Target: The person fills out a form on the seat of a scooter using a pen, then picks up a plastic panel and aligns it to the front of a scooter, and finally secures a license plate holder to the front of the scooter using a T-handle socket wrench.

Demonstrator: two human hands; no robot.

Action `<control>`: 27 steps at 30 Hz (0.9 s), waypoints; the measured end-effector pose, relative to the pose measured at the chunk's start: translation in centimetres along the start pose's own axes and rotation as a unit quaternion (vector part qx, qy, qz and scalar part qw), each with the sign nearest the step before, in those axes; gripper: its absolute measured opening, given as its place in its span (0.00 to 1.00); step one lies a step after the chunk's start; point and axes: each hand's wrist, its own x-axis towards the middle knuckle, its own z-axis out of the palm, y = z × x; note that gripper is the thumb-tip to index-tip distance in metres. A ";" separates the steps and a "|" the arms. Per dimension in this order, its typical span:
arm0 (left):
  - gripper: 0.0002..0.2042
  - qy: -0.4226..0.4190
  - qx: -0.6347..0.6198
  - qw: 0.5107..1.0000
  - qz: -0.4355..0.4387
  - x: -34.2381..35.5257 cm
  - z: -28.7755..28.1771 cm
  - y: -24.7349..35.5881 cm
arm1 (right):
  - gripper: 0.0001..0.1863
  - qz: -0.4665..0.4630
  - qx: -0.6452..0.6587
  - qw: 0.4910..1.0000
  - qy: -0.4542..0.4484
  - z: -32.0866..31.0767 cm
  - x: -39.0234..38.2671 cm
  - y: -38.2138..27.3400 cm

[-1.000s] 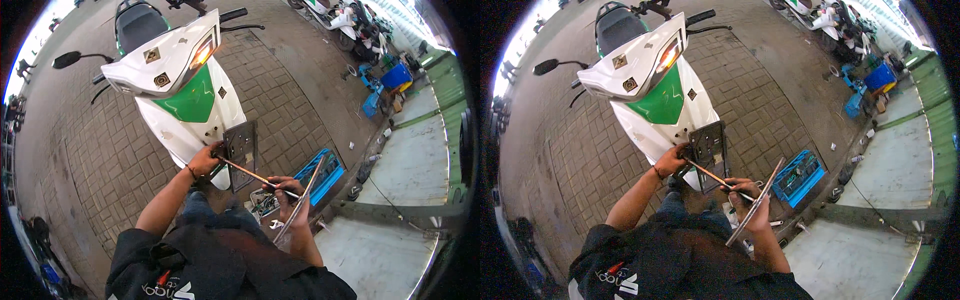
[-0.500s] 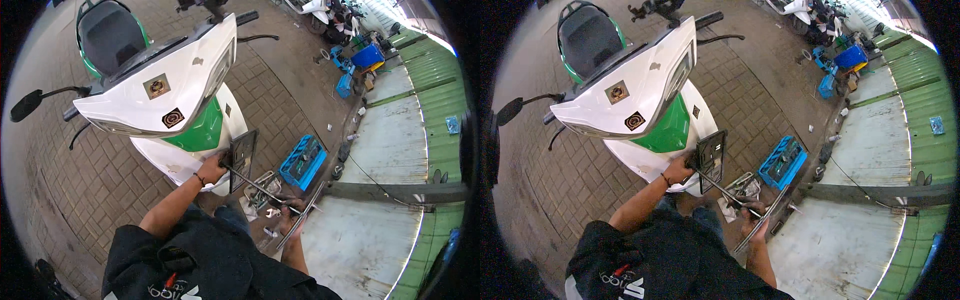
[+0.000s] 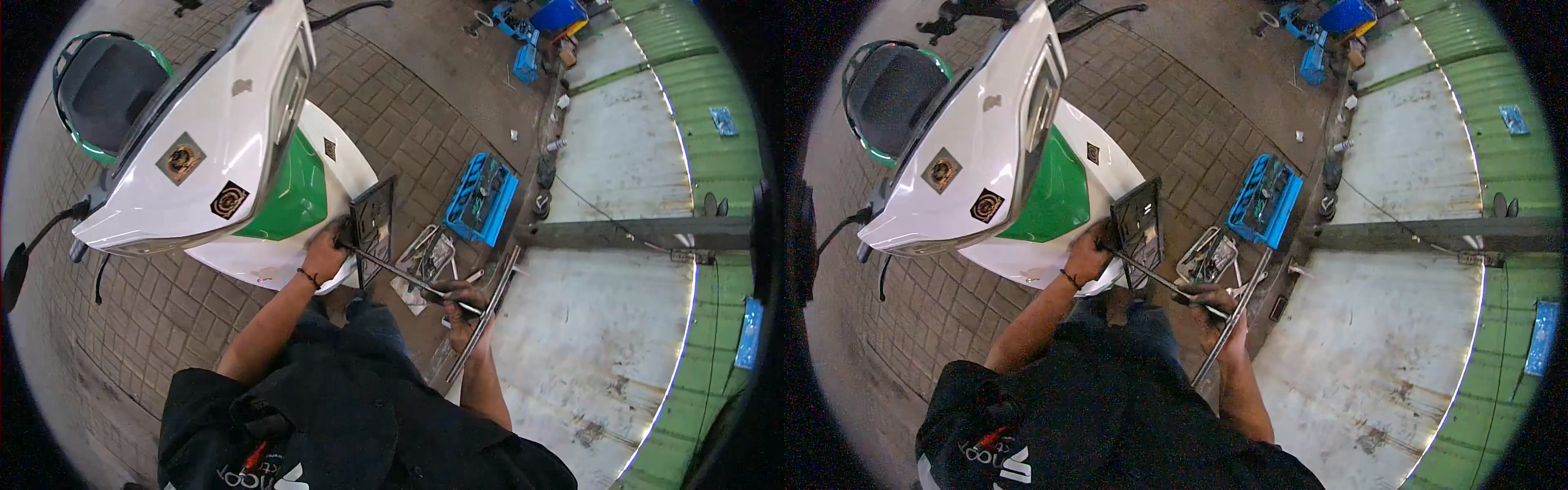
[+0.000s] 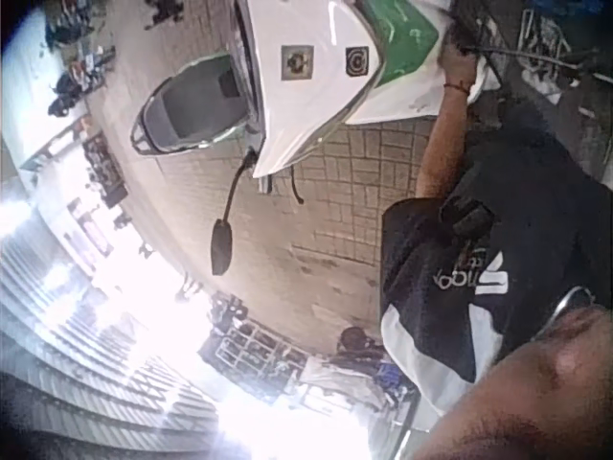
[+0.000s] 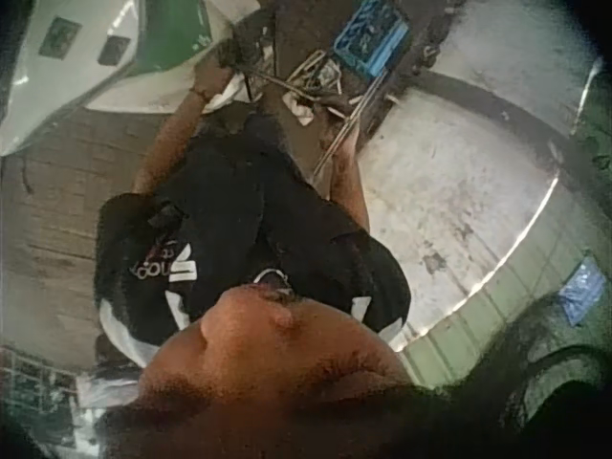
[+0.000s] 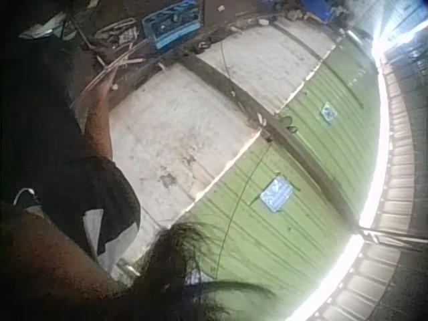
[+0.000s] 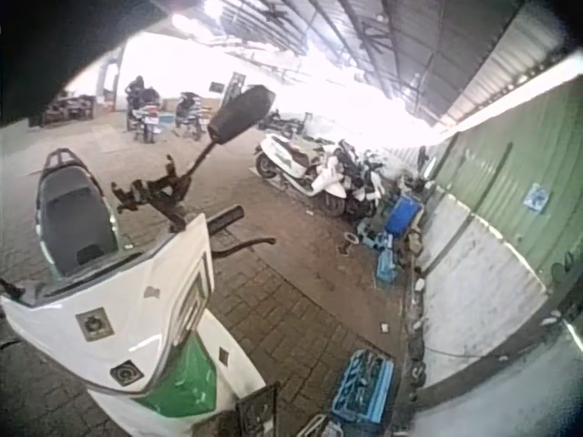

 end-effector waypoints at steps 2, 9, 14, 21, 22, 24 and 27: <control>0.23 0.022 0.076 0.997 0.007 -0.4 0.3 1.1 | 0.08 -0.014 0.020 1.000 0.005 -0.5 -0.1 0.7; 0.22 0.088 0.130 0.987 -0.043 -1.0 1.3 0.3 | 0.07 -0.019 0.043 0.998 -0.044 -0.3 1.2 -0.1; 0.20 0.161 0.115 0.980 -0.025 -1.3 2.3 1.6 | 0.06 -0.013 0.042 0.997 -0.060 -0.9 2.1 -0.1; 0.17 0.209 0.127 0.970 -0.003 -1.7 2.6 3.8 | 0.04 -0.038 -0.054 0.995 -0.080 -2.6 2.5 0.2; 0.17 0.206 0.128 0.970 -0.009 -1.8 2.6 3.5 | 0.04 -0.034 -0.061 0.994 -0.087 -2.6 2.6 -0.1; 0.17 0.196 0.137 0.971 -0.020 -1.9 2.8 3.2 | 0.05 -0.017 -0.082 0.991 -0.105 -3.5 2.1 0.4; 0.16 0.170 0.157 0.972 -0.036 -1.8 2.6 3.4 | 0.06 -0.063 -0.076 0.987 -0.124 -3.0 2.0 -0.1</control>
